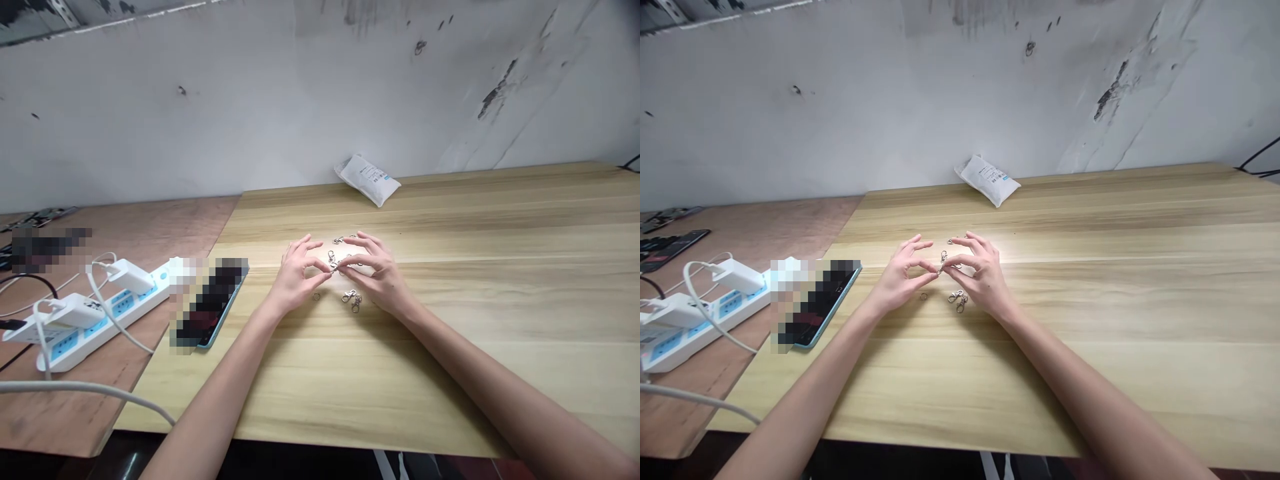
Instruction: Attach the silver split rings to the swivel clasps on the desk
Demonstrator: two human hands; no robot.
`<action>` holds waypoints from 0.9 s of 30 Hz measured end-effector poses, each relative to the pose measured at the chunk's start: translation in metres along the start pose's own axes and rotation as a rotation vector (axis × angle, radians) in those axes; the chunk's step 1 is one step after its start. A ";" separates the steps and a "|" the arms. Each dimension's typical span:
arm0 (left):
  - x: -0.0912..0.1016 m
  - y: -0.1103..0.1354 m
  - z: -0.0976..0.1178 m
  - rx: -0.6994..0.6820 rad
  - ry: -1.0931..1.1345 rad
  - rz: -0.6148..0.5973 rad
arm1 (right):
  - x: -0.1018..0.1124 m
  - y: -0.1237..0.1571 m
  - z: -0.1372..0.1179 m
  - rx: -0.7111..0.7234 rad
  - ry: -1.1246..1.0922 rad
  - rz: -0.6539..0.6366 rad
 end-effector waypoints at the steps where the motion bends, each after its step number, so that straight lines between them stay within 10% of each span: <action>1: -0.001 0.000 -0.001 -0.001 -0.007 -0.003 | -0.001 0.000 0.001 0.002 0.001 -0.008; 27: -0.010 0.000 -0.012 0.031 -0.167 -0.023 | -0.012 0.000 0.002 0.078 0.388 -0.085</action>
Point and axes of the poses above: each hand's wrist, its own y-axis away from the middle knuckle, its own x-axis out of the back of the hand, z = x × y, the point moved 8 cm from there along -y, towards the middle knuckle, and after that the axes turned 7 degrees about -z, right-handed, at the moved point
